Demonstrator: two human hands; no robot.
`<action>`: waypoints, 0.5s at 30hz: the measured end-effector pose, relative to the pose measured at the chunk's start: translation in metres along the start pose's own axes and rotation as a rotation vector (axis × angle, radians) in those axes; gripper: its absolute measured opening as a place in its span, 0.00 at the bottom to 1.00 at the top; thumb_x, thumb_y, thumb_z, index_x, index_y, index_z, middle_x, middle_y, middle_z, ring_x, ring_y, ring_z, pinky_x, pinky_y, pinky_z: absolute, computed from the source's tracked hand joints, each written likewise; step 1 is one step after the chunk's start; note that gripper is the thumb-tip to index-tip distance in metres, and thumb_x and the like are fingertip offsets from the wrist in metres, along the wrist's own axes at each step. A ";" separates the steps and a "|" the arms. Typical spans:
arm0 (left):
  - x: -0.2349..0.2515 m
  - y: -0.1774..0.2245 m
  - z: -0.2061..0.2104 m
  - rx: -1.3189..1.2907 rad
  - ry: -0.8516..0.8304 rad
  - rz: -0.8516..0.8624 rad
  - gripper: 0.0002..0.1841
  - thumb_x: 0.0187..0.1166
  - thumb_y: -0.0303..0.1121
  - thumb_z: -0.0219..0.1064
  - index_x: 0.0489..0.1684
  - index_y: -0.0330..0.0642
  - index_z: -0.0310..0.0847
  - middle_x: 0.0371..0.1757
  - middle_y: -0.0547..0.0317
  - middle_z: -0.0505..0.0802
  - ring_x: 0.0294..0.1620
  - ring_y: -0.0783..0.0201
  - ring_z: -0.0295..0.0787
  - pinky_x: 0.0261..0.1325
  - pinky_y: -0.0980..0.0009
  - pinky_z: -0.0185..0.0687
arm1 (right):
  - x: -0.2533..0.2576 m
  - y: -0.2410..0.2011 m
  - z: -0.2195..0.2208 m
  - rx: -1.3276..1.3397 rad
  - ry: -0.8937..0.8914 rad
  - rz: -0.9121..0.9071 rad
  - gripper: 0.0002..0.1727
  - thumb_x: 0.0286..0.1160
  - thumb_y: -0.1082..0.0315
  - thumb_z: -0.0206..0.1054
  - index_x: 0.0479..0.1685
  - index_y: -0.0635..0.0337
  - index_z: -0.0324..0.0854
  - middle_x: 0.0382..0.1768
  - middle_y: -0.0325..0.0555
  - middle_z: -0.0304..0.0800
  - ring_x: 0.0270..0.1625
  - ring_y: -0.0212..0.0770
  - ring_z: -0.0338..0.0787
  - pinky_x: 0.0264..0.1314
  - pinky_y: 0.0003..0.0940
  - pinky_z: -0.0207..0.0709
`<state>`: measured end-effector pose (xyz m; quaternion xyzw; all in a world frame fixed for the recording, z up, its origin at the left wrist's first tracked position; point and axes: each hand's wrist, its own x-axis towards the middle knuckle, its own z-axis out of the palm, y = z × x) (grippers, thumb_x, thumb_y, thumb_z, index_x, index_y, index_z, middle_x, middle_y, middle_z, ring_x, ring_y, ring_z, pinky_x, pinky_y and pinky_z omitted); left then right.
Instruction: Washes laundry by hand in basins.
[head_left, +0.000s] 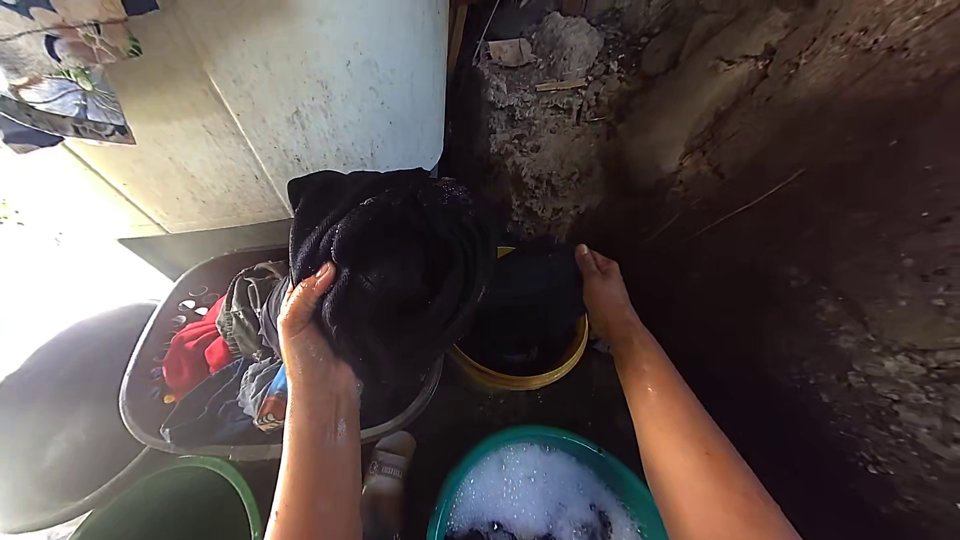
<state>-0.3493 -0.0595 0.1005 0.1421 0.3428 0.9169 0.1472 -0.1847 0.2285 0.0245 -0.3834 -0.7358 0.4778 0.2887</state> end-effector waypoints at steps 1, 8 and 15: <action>0.001 0.001 -0.002 -0.008 -0.008 -0.001 0.15 0.85 0.26 0.48 0.40 0.47 0.85 0.39 0.64 0.96 0.43 0.73 0.94 0.49 0.73 0.92 | -0.005 -0.002 -0.003 0.092 0.002 0.017 0.28 0.93 0.41 0.41 0.44 0.51 0.79 0.31 0.33 0.81 0.33 0.24 0.83 0.39 0.28 0.81; 0.001 0.004 -0.006 -0.015 0.005 0.002 0.13 0.84 0.25 0.50 0.42 0.46 0.84 0.39 0.62 0.95 0.44 0.72 0.94 0.50 0.73 0.92 | -0.015 0.047 -0.047 -0.362 0.114 0.063 0.30 0.97 0.54 0.45 0.49 0.78 0.79 0.37 0.69 0.83 0.41 0.60 0.85 0.49 0.61 0.76; -0.006 -0.004 0.001 -0.039 -0.028 -0.060 0.11 0.81 0.25 0.56 0.52 0.44 0.82 0.42 0.60 0.94 0.44 0.71 0.94 0.48 0.71 0.93 | -0.030 0.067 -0.044 -0.534 0.197 0.248 0.26 0.97 0.59 0.46 0.65 0.79 0.76 0.59 0.81 0.83 0.67 0.75 0.83 0.71 0.69 0.69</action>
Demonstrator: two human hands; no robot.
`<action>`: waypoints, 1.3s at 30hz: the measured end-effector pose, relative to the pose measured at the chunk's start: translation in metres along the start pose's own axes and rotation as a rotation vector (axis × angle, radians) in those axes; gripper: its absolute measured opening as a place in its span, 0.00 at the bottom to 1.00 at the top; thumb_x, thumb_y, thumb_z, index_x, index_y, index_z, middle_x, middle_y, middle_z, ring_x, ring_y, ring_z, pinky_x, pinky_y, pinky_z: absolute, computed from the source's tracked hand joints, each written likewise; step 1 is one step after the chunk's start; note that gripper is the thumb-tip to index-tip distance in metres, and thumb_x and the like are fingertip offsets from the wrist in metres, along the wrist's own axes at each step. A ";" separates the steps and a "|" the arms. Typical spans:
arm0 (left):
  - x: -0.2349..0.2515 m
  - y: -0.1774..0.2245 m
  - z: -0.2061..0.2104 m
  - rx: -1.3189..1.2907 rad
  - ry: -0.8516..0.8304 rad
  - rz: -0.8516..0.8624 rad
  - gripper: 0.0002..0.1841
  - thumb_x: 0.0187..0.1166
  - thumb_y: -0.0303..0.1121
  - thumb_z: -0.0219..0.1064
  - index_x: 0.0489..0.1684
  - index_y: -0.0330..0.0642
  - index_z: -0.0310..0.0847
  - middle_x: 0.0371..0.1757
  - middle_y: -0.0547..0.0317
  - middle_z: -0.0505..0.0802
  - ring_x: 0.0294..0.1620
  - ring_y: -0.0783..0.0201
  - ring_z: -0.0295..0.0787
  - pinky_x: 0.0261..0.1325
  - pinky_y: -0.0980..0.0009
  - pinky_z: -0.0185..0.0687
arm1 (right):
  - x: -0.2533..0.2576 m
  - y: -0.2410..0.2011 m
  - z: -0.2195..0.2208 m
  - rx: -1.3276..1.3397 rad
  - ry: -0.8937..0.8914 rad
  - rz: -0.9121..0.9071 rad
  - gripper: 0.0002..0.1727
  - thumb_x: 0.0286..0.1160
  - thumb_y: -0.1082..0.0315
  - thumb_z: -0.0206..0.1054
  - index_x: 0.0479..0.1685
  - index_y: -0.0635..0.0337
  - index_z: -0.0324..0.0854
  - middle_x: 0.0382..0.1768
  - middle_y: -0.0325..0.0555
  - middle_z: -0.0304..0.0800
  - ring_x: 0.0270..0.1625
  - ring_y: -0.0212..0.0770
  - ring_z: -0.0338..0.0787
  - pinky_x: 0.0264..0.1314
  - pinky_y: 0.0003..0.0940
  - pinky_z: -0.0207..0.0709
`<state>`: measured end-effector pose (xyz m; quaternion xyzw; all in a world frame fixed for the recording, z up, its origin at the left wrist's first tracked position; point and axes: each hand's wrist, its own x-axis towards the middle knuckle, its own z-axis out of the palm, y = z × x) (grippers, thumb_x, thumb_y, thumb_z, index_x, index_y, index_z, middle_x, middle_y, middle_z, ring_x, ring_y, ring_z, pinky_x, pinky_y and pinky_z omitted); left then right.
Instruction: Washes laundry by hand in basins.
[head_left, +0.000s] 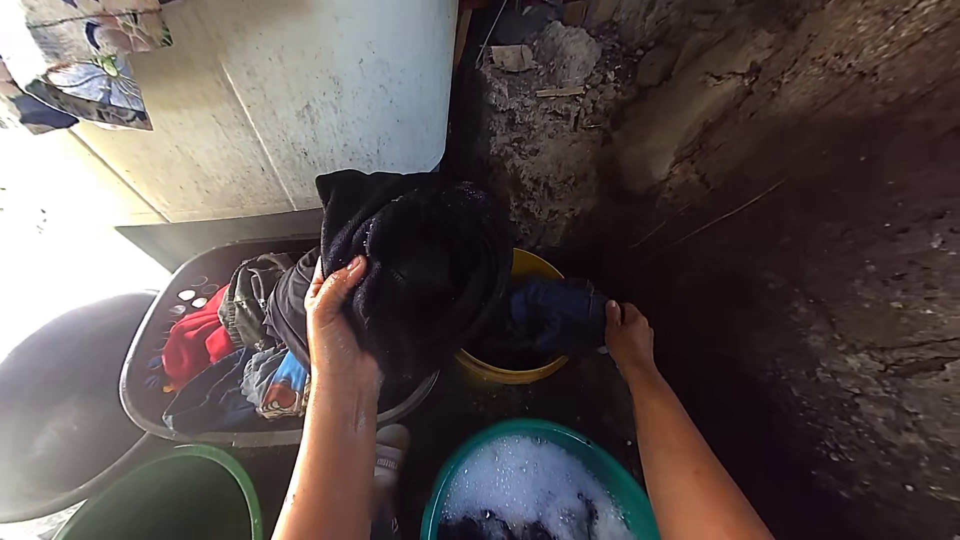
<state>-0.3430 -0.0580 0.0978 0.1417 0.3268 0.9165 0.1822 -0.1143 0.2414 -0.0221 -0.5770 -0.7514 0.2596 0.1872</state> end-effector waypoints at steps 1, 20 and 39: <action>-0.003 -0.004 0.005 -0.005 0.004 -0.019 0.11 0.81 0.25 0.57 0.53 0.44 0.82 0.42 0.59 0.94 0.44 0.71 0.94 0.47 0.70 0.93 | -0.001 0.003 0.000 0.048 0.024 -0.017 0.25 0.96 0.60 0.49 0.70 0.76 0.74 0.64 0.80 0.81 0.71 0.74 0.81 0.74 0.67 0.68; -0.038 -0.114 0.028 1.224 -0.657 -0.143 0.20 0.83 0.29 0.69 0.72 0.35 0.78 0.72 0.40 0.86 0.70 0.49 0.84 0.73 0.51 0.79 | -0.209 0.238 0.088 -0.275 -0.759 0.414 0.47 0.80 0.52 0.70 0.94 0.61 0.50 0.91 0.70 0.51 0.93 0.70 0.49 0.92 0.66 0.46; -0.277 -0.320 -0.169 0.664 0.320 -1.284 0.21 0.95 0.39 0.44 0.72 0.32 0.70 0.62 0.43 0.84 0.56 0.56 0.81 0.59 0.58 0.79 | -0.252 0.235 0.108 -0.218 -0.881 0.469 0.31 0.92 0.60 0.52 0.91 0.62 0.59 0.84 0.68 0.68 0.86 0.68 0.67 0.85 0.68 0.60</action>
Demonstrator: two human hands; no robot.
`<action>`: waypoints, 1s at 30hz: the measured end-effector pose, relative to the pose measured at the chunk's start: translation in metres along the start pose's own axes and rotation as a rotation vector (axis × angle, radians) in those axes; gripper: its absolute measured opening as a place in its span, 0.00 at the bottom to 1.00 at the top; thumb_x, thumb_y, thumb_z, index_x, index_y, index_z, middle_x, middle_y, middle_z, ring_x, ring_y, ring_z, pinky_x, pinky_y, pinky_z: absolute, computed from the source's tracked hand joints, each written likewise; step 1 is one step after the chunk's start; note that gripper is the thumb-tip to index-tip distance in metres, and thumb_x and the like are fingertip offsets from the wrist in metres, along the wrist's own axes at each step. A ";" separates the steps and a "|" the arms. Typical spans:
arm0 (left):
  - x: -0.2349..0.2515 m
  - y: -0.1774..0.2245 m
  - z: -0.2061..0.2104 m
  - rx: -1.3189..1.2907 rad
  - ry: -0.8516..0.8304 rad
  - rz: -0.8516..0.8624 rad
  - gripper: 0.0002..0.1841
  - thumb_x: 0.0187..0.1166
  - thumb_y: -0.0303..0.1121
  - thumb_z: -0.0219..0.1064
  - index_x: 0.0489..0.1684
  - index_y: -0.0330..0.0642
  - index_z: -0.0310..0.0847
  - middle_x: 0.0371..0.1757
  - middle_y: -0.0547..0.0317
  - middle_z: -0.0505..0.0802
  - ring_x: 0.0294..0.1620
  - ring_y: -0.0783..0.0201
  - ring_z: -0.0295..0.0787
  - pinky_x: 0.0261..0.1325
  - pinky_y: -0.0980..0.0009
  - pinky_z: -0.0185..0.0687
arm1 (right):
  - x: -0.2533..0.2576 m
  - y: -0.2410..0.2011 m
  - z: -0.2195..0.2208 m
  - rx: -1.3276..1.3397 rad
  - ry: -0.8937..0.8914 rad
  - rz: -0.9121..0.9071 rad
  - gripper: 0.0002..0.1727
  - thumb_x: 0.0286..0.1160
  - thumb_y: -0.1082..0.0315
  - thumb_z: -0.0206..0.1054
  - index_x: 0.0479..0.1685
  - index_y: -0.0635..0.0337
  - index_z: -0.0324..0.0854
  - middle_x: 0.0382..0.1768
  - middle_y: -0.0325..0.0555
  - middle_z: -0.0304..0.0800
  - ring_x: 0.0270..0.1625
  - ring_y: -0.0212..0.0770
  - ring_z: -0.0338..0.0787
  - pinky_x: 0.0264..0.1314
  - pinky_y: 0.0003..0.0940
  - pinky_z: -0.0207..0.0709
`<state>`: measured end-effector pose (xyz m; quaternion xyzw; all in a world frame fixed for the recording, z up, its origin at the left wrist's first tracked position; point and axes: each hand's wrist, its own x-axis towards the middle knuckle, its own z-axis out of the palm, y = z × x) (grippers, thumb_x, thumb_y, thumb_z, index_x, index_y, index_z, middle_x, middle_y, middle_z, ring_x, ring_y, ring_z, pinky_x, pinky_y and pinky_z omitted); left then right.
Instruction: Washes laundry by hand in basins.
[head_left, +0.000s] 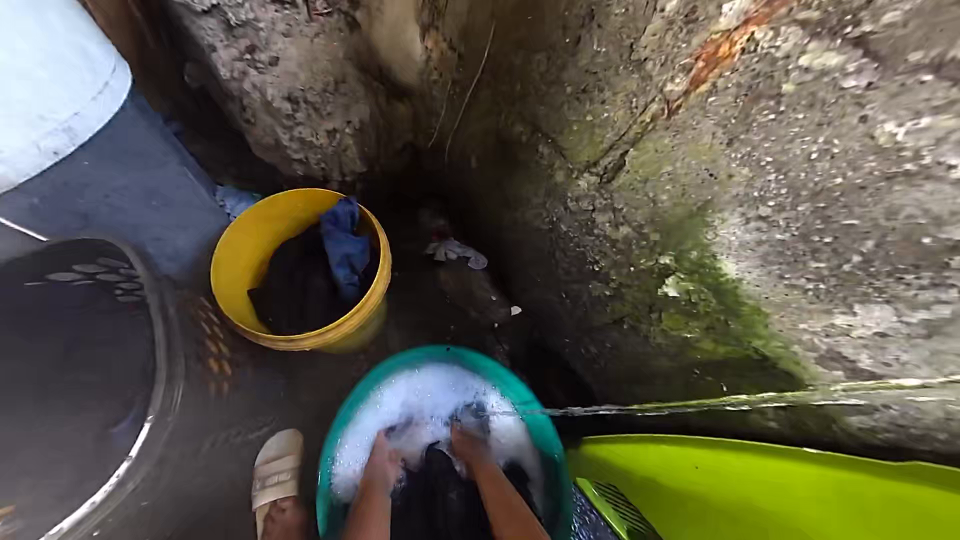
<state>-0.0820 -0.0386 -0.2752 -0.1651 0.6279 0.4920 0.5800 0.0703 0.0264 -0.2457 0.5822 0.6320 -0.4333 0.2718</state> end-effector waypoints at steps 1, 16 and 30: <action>-0.004 0.002 0.004 0.006 0.029 -0.005 0.24 0.96 0.40 0.43 0.77 0.31 0.67 0.70 0.38 0.82 0.64 0.50 0.80 0.66 0.51 0.77 | 0.001 0.001 0.001 0.019 -0.005 0.000 0.29 0.92 0.61 0.52 0.89 0.63 0.62 0.84 0.68 0.69 0.86 0.67 0.68 0.85 0.67 0.59; -0.257 0.181 0.190 1.401 -0.652 1.116 0.17 0.91 0.40 0.58 0.63 0.42 0.88 0.58 0.51 0.94 0.61 0.56 0.92 0.72 0.52 0.82 | -0.062 0.016 0.014 0.074 0.190 -0.105 0.27 0.83 0.55 0.65 0.80 0.50 0.76 0.74 0.63 0.82 0.80 0.67 0.76 0.79 0.71 0.67; -0.505 0.152 0.330 1.219 -0.446 2.068 0.18 0.92 0.37 0.55 0.64 0.40 0.89 0.62 0.44 0.94 0.67 0.47 0.89 0.73 0.50 0.78 | -0.112 0.033 0.020 0.350 0.319 -0.180 0.24 0.85 0.52 0.62 0.74 0.53 0.83 0.71 0.57 0.86 0.78 0.59 0.80 0.84 0.63 0.64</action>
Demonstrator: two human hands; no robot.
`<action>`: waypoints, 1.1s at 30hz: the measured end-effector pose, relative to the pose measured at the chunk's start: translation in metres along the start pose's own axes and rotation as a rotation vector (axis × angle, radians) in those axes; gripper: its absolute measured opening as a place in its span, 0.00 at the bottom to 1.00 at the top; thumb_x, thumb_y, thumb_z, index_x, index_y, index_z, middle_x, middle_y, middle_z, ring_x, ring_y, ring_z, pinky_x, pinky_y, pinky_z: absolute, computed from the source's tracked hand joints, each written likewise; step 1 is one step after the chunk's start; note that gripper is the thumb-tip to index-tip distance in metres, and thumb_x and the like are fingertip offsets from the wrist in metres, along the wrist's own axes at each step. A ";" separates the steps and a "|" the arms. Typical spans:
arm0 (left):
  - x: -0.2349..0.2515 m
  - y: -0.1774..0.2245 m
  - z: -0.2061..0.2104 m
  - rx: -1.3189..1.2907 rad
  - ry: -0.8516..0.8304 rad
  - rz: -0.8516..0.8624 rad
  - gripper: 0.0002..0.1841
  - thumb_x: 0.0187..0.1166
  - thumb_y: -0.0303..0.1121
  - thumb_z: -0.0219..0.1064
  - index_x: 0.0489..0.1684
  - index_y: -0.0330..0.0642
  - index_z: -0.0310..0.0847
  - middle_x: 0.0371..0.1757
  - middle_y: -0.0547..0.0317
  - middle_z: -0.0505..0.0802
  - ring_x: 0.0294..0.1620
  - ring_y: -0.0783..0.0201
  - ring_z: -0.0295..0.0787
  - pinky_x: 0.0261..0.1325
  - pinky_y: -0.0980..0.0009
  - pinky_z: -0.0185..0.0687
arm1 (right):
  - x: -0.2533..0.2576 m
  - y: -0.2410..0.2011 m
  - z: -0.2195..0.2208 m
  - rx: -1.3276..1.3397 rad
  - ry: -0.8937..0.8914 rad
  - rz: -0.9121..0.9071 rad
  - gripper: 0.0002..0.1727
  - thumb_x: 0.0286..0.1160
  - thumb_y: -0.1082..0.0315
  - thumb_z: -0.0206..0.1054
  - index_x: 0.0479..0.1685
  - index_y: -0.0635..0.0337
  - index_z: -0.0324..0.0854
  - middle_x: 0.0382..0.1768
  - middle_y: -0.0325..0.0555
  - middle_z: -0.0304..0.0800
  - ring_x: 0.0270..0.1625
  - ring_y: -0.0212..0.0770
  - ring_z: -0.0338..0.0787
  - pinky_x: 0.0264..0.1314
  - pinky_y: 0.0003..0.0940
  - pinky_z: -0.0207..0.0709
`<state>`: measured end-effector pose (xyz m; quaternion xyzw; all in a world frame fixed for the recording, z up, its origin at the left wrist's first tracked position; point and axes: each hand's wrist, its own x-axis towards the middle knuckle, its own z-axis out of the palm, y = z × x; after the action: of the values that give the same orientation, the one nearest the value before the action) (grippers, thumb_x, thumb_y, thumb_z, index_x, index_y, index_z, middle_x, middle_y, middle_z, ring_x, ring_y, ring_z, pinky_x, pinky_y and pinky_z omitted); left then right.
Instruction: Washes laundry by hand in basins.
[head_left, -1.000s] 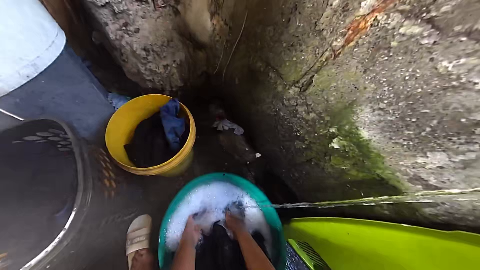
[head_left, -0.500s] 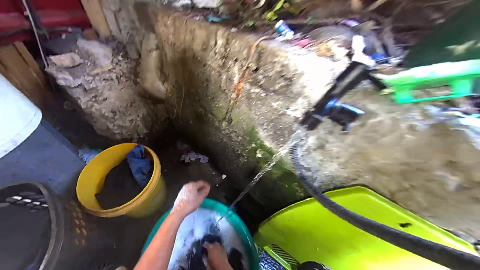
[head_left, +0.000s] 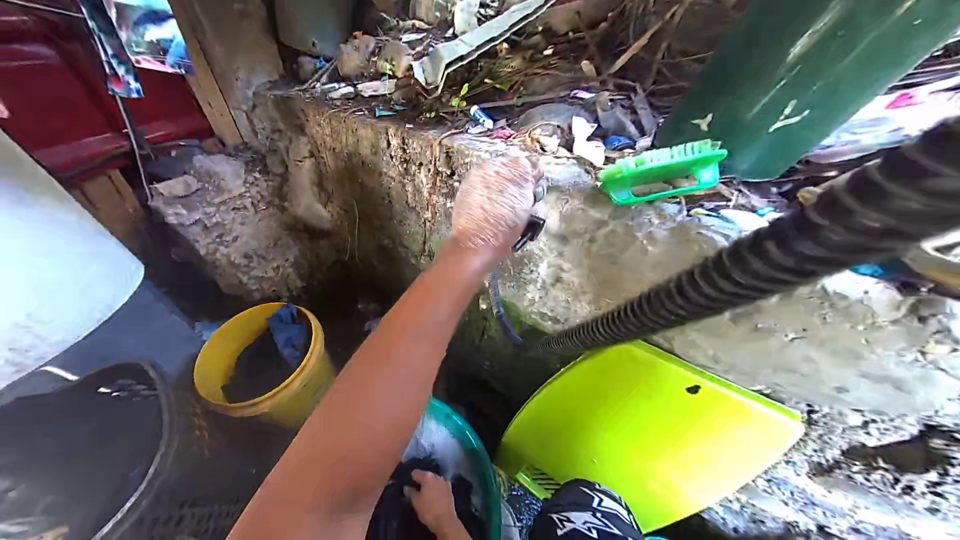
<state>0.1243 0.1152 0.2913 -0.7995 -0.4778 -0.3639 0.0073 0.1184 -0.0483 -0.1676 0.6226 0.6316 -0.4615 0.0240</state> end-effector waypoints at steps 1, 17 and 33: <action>0.006 -0.011 -0.003 -0.137 -0.034 -0.003 0.18 0.93 0.38 0.55 0.67 0.43 0.89 0.63 0.48 0.94 0.69 0.52 0.89 0.77 0.53 0.75 | -0.001 -0.001 -0.003 0.096 0.050 -0.032 0.23 0.85 0.52 0.63 0.70 0.55 0.85 0.67 0.59 0.89 0.74 0.60 0.84 0.80 0.64 0.68; -0.283 -0.151 0.020 -1.023 -0.456 -0.338 0.25 0.66 0.26 0.78 0.64 0.31 0.82 0.58 0.56 0.93 0.60 0.72 0.89 0.68 0.69 0.84 | -0.164 -0.155 -0.203 0.582 0.462 -1.019 0.10 0.76 0.74 0.64 0.29 0.58 0.89 0.27 0.23 0.88 0.33 0.13 0.83 0.42 0.16 0.79; -0.390 -0.234 0.078 -1.358 0.010 -0.846 0.13 0.64 0.18 0.69 0.45 0.37 0.83 0.43 0.60 0.93 0.46 0.69 0.90 0.55 0.67 0.88 | -0.027 -0.079 -0.170 0.066 0.372 -0.152 0.23 0.90 0.61 0.58 0.70 0.73 0.80 0.64 0.73 0.85 0.71 0.66 0.83 0.77 0.66 0.69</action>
<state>-0.1189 -0.0254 -0.0743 -0.3788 -0.4145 -0.5508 -0.6175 0.1531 0.0511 -0.0108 0.6481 0.6548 -0.3595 -0.1485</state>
